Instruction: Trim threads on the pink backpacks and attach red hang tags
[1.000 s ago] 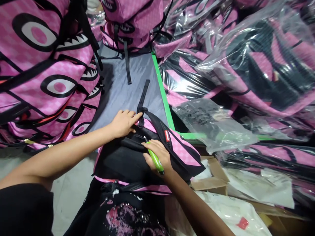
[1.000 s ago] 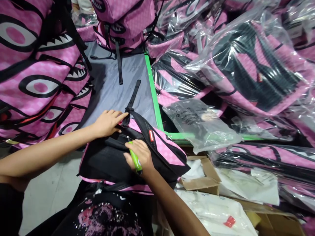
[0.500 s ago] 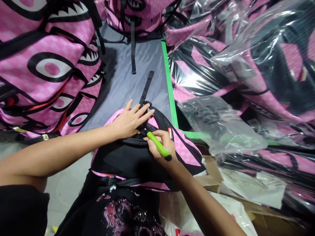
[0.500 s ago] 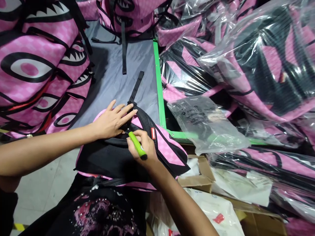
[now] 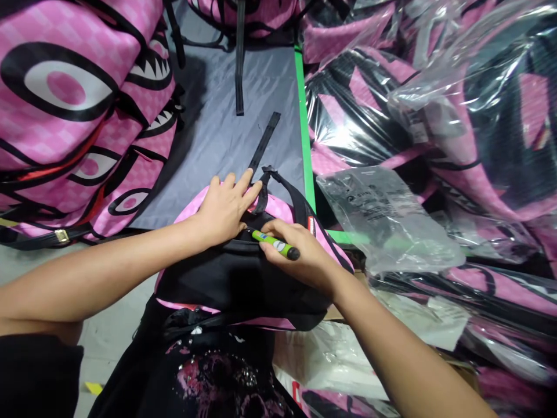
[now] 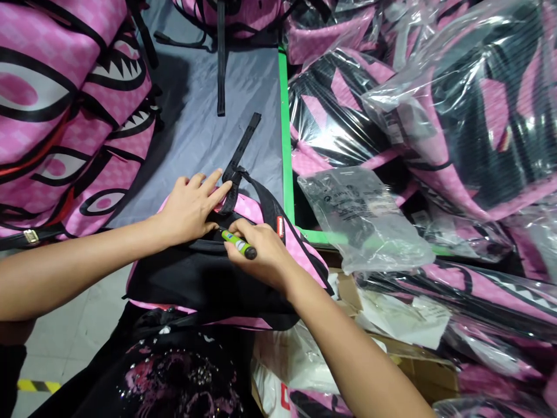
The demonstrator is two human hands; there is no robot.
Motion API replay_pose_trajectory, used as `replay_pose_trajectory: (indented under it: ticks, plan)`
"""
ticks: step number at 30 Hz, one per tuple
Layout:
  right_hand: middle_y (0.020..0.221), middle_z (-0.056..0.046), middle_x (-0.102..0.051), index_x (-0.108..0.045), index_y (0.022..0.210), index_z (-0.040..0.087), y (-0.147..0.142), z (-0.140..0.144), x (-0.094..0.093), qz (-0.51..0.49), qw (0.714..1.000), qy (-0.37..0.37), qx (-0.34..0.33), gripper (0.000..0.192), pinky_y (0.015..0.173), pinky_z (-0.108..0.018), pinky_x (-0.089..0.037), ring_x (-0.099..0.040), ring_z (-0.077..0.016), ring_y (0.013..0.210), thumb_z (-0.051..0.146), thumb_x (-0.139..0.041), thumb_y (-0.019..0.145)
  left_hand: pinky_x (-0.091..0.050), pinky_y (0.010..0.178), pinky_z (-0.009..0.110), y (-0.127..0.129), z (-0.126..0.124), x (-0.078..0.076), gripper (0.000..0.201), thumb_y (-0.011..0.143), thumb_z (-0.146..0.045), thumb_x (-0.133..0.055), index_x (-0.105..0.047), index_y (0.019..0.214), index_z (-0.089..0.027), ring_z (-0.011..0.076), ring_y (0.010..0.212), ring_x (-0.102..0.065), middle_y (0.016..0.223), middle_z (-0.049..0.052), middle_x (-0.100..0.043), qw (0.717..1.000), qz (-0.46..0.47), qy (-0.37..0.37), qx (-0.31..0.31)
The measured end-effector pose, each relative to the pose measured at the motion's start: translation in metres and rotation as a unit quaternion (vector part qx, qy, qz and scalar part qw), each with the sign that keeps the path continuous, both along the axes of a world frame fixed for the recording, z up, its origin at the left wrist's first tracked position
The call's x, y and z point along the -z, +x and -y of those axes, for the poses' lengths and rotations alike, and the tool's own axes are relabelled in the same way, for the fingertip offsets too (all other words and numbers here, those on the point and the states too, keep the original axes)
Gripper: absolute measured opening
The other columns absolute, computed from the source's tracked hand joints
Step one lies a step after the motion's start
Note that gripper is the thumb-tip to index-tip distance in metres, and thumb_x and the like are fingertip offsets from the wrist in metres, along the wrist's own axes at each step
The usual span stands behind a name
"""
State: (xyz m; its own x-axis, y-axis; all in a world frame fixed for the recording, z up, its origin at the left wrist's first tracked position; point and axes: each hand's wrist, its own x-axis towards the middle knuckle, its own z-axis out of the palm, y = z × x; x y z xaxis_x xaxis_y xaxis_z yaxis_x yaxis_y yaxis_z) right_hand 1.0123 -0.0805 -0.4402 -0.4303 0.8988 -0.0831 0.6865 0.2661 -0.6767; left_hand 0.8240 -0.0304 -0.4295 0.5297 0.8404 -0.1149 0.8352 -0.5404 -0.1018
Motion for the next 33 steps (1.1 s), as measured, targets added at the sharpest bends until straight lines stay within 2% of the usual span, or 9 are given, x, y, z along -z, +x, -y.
replay_pose_trajectory:
  ticks: [2,8,15,21,25,33]
  plan:
    - [0.08,-0.001,-0.075,-0.07,0.093,0.02,0.001,-0.002,-0.001,0.02,1.0,-0.002,-0.016,0.014,0.068,-0.027,-0.051,-0.067,-0.0169,0.069,0.022,-0.064,0.08,-0.04,0.096,0.046,0.0,0.0,-0.002,0.088,0.08,-0.046,-0.071,-0.029,0.153,-0.02,0.0379,0.13,-0.042,0.164,0.015,-0.021,1.0,-0.012,-0.014,-0.013]
    - [0.096,-0.002,-0.078,-0.075,0.098,0.022,-0.003,-0.004,0.008,-0.018,0.998,0.06,-0.025,0.019,0.087,-0.031,-0.054,-0.073,-0.0194,0.086,0.02,-0.065,0.082,-0.037,0.101,0.046,-0.003,-0.006,-0.005,0.088,0.084,-0.046,-0.066,-0.023,0.155,-0.019,0.0347,0.13,-0.041,0.164,0.014,-0.019,0.998,-0.035,-0.051,-0.004]
    - [0.097,-0.003,-0.078,-0.077,0.098,0.021,-0.006,-0.005,0.013,-0.03,0.996,0.079,-0.04,0.021,0.087,-0.032,-0.056,-0.074,-0.0205,0.089,0.018,-0.065,0.081,-0.036,0.101,0.045,-0.006,-0.006,-0.003,0.086,0.085,-0.045,-0.065,-0.022,0.155,-0.018,0.0345,0.13,-0.041,0.164,0.015,-0.017,0.998,-0.029,-0.048,0.001]
    - [0.093,-0.003,-0.078,-0.077,0.095,0.022,-0.015,-0.004,0.011,0.019,0.997,0.071,-0.018,0.02,0.083,-0.032,-0.057,-0.075,-0.0213,0.085,0.018,-0.066,0.079,-0.037,0.1,0.046,-0.006,-0.005,-0.003,0.086,0.085,-0.045,-0.064,-0.023,0.155,-0.017,0.0353,0.13,-0.041,0.164,0.015,-0.019,0.999,-0.024,-0.045,0.004]
    - [0.093,-0.002,-0.078,-0.077,0.094,0.021,-0.019,-0.001,0.011,0.0,0.996,0.088,-0.004,0.019,0.084,-0.033,-0.055,-0.075,-0.021,0.085,0.017,-0.066,0.08,-0.038,0.1,0.046,-0.006,-0.006,0.0,0.084,0.085,-0.044,-0.064,-0.025,0.154,-0.017,0.0353,0.129,-0.042,0.163,0.015,-0.021,0.999,-0.02,-0.041,0.004]
    - [0.087,-0.002,-0.078,-0.074,0.085,0.021,-0.029,0.012,0.018,0.012,0.984,0.158,0.088,0.009,0.083,-0.036,-0.053,-0.074,-0.0216,0.082,0.021,-0.066,0.082,-0.035,0.103,0.046,-0.008,-0.006,0.005,0.083,0.085,-0.043,-0.064,-0.025,0.153,-0.018,0.0349,0.13,-0.04,0.163,0.014,-0.021,0.999,-0.005,-0.038,0.001]
